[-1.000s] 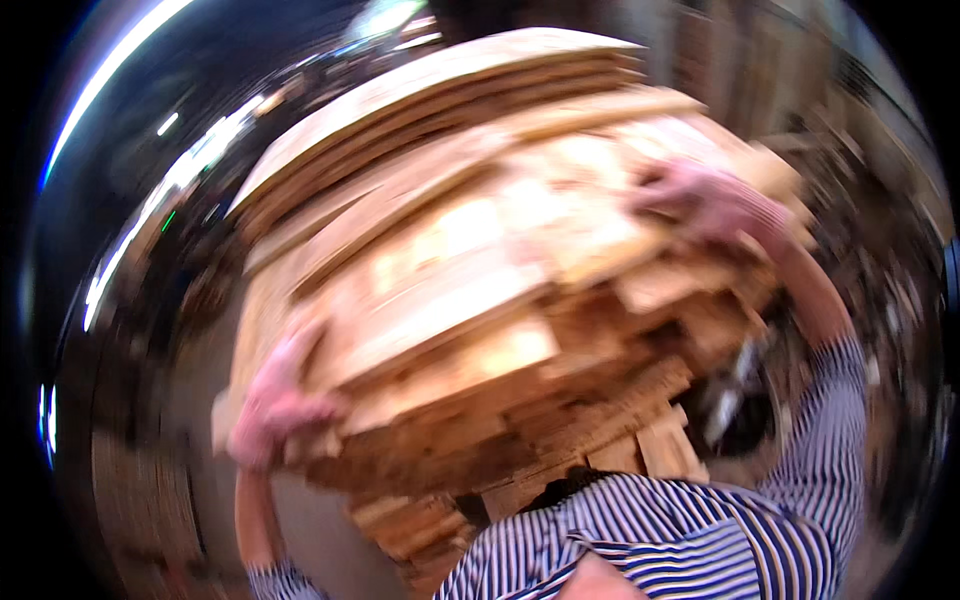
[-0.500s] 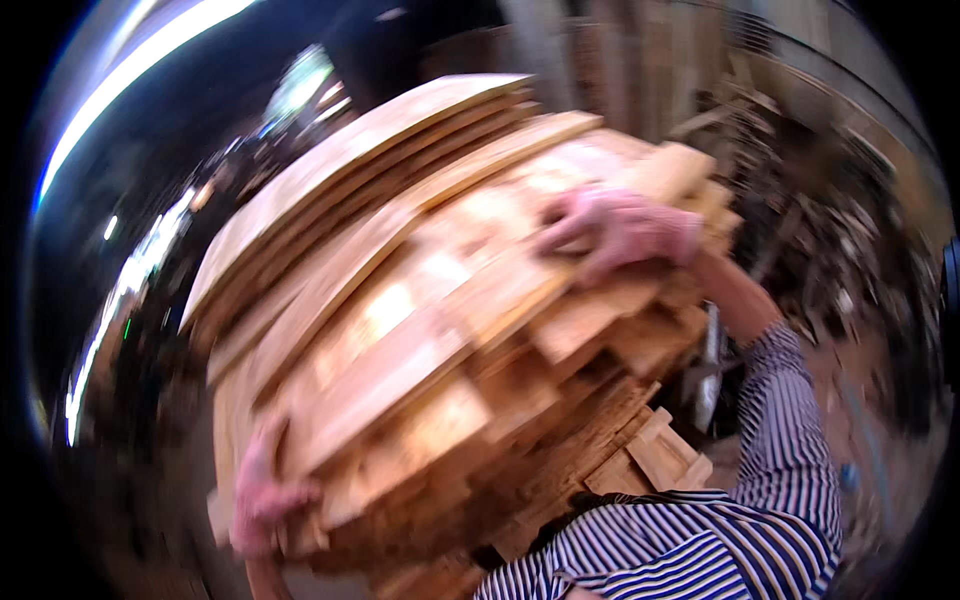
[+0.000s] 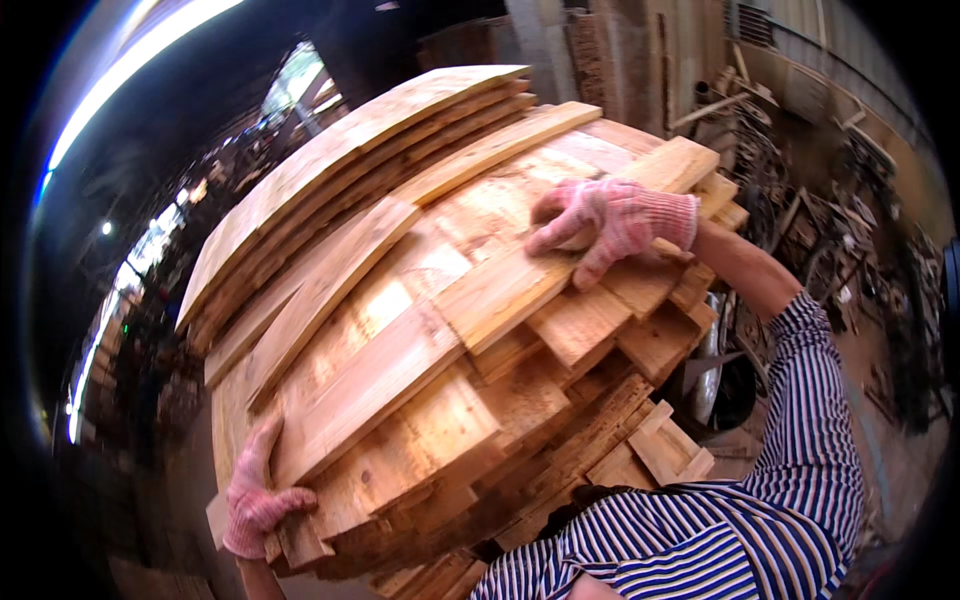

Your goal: The person lifts stacks of wooden planks from a metal rack and places them onto a larger pile in a warehouse. They repeatedly pick up bundles of wood, carry them a short distance, and arrange them on top of the existing stack.

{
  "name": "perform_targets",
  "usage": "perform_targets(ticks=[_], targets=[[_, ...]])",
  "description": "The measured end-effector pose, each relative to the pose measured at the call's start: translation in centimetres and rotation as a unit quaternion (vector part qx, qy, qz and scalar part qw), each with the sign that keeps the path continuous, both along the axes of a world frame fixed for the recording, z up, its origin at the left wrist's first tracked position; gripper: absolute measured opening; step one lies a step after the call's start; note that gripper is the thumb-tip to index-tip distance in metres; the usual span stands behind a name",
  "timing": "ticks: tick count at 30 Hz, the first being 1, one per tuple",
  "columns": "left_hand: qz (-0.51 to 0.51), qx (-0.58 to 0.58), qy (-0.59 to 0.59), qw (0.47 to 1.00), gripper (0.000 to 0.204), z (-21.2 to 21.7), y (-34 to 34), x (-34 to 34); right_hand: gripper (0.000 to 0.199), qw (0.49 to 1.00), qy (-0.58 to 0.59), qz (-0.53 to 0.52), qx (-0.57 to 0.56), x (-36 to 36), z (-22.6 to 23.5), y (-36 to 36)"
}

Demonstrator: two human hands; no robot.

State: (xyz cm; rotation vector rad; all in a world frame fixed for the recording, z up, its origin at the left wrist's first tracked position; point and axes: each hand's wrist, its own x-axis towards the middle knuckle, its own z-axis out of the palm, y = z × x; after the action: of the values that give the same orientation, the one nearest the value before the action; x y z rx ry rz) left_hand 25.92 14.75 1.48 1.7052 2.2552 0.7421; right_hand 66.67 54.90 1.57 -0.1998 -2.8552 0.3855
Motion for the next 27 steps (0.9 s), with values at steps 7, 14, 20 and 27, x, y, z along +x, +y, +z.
perform_targets(ticks=[7, 14, 20, 27], targets=[[0.005, -0.057, 0.042, 0.997, 0.121, 1.4, -0.5, -0.4, 0.082, 0.991, -0.113, 0.059, -0.045, -3.5, 1.8, 0.8], [-0.001, -0.082, 0.061, 0.995, 0.118, 0.7, -0.1, -1.9, 0.091, 0.990, -0.030, 0.075, 0.115, -21.9, 4.1, -0.2], [-0.017, -0.041, 0.097, 0.994, 0.114, 0.4, -1.4, -1.6, 0.090, 0.972, -0.052, 0.149, 0.177, -33.6, 0.9, -3.4], [0.009, -0.051, 0.056, 0.997, 0.117, 0.3, -0.8, -1.5, 0.078, 0.974, -0.024, 0.097, 0.202, -29.5, 2.2, -5.0]])
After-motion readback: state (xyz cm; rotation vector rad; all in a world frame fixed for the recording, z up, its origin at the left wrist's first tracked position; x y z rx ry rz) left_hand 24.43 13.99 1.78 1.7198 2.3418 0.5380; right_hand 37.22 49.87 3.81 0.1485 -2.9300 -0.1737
